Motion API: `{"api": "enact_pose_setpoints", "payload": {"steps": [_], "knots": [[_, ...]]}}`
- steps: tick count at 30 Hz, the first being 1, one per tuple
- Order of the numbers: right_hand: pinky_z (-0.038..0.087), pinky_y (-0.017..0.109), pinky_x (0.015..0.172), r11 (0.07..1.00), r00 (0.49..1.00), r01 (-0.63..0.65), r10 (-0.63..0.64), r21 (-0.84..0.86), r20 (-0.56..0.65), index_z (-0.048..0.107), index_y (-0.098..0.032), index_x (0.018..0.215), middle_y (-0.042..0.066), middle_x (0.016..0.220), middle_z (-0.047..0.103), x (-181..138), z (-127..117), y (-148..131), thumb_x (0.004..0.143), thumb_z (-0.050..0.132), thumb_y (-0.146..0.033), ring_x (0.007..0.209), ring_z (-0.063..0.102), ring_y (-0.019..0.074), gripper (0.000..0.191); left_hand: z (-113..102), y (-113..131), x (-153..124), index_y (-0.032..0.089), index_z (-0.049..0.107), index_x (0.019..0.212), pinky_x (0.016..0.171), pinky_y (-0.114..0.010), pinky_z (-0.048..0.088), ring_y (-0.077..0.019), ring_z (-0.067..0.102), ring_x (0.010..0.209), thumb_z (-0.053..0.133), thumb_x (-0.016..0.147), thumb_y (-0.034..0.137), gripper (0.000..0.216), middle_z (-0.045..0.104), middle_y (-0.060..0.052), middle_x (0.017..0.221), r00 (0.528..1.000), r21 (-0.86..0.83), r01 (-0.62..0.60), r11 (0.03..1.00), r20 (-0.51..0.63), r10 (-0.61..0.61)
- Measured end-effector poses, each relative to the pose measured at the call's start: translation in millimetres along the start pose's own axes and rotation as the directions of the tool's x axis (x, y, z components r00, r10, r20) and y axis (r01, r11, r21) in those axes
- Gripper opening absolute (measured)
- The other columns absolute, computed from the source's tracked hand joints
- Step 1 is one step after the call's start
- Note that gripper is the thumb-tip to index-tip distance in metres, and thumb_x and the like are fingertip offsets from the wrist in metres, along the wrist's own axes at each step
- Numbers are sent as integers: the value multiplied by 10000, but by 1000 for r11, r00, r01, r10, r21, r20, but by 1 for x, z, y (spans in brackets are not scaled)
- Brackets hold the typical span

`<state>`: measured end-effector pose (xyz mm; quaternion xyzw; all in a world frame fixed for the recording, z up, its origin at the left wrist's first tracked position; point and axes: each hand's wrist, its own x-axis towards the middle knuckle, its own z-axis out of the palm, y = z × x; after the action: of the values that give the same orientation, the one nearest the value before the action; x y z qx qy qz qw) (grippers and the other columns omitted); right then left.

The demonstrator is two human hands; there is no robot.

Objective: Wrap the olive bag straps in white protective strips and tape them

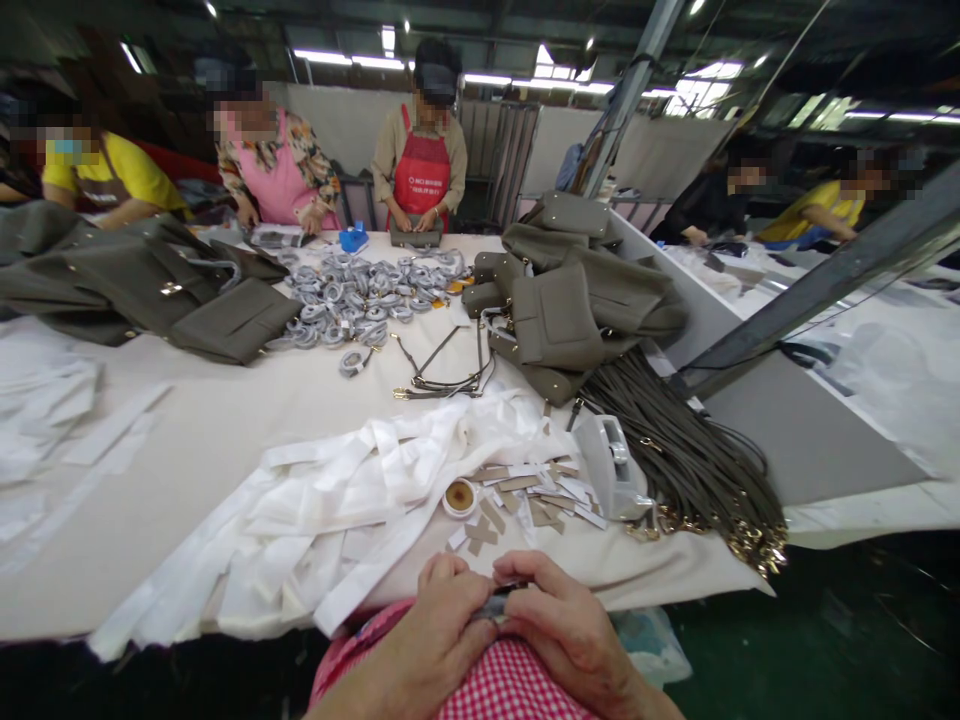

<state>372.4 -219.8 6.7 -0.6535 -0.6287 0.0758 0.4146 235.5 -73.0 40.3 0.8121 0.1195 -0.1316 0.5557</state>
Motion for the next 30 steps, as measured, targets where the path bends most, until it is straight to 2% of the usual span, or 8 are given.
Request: {"api": "enact_pose_setpoints", "payload": {"steps": [7, 11, 17, 19, 22, 25, 27, 30], "knots": [[575, 174, 794, 995, 997, 40, -34, 88, -67, 624, -201, 843, 54, 940, 737, 3, -1, -5, 958, 512, -147, 849, 714, 126, 169, -1, -4, -1, 174, 551, 1004, 979, -396, 340, -224, 419, 1036, 295, 995, 336, 303, 485, -55, 1012, 1000, 9, -14, 1000, 27, 14], [553, 207, 924, 992, 987, 126, -124, 6, -106, 621, -195, 857, 35, 900, 748, 9, -2, -13, 955, 497, -105, 845, 726, 120, 182, -1, -10, 2, 200, 601, 996, 953, -370, 352, -216, 443, 1025, 362, 966, 320, 269, 525, -40, 1011, 999, -82, -6, 997, 34, 9], [513, 245, 1011, 966, 967, 223, -236, -131, -93, 641, -161, 879, 52, 877, 746, 10, 0, -16, 952, 451, -72, 840, 728, 132, 223, 3, -12, 9, 196, 649, 751, 842, -343, 352, -216, 474, 917, 504, 889, 345, 249, 556, -3, 792, 998, -176, 21, 984, -62, -33], [531, 242, 983, 979, 977, 197, -201, -52, -78, 632, -175, 889, 53, 905, 744, 7, 2, -14, 942, 471, -71, 866, 725, 136, 198, 4, -12, 10, 187, 658, 720, 811, -332, 355, -205, 494, 868, 542, 865, 378, 267, 558, 8, 758, 998, -273, 11, 962, -55, -28], [580, 242, 895, 995, 994, 5, 6, 100, -108, 630, -209, 1001, 71, 1018, 723, -1, 7, -8, 908, 577, -134, 946, 714, 165, 130, 3, -11, 8, 194, 701, 782, 846, -334, 355, -217, 514, 929, 579, 845, 395, 243, 627, 4, 850, 999, -319, 15, 948, -44, -31], [595, 278, 873, 971, 965, -196, 216, 139, -149, 556, -233, 1244, 118, 1240, 642, -9, 9, -2, 849, 701, -243, 1078, 672, 218, 420, 6, -11, 6, 200, 705, 823, 848, -338, 355, -233, 504, 968, 590, 835, 367, 204, 637, -8, 886, 993, -243, 75, 967, -66, -93], [584, 281, 889, 974, 975, -188, 201, 128, -97, 582, -247, 1215, 101, 1219, 649, -10, 8, 0, 872, 680, -253, 1078, 662, 210, 357, 8, -11, 6, 202, 691, 811, 843, -340, 353, -229, 498, 953, 556, 860, 361, 214, 614, -8, 855, 990, -187, 88, 978, -91, -106], [558, 276, 910, 983, 993, -112, 106, 149, 50, 657, -240, 998, 46, 969, 684, -7, 5, 2, 947, 579, -238, 931, 665, 164, 93, 9, -9, 4, 208, 661, 801, 872, -352, 339, -223, 482, 963, 499, 901, 359, 244, 571, -8, 858, 989, -110, 88, 990, -110, -100]]}}
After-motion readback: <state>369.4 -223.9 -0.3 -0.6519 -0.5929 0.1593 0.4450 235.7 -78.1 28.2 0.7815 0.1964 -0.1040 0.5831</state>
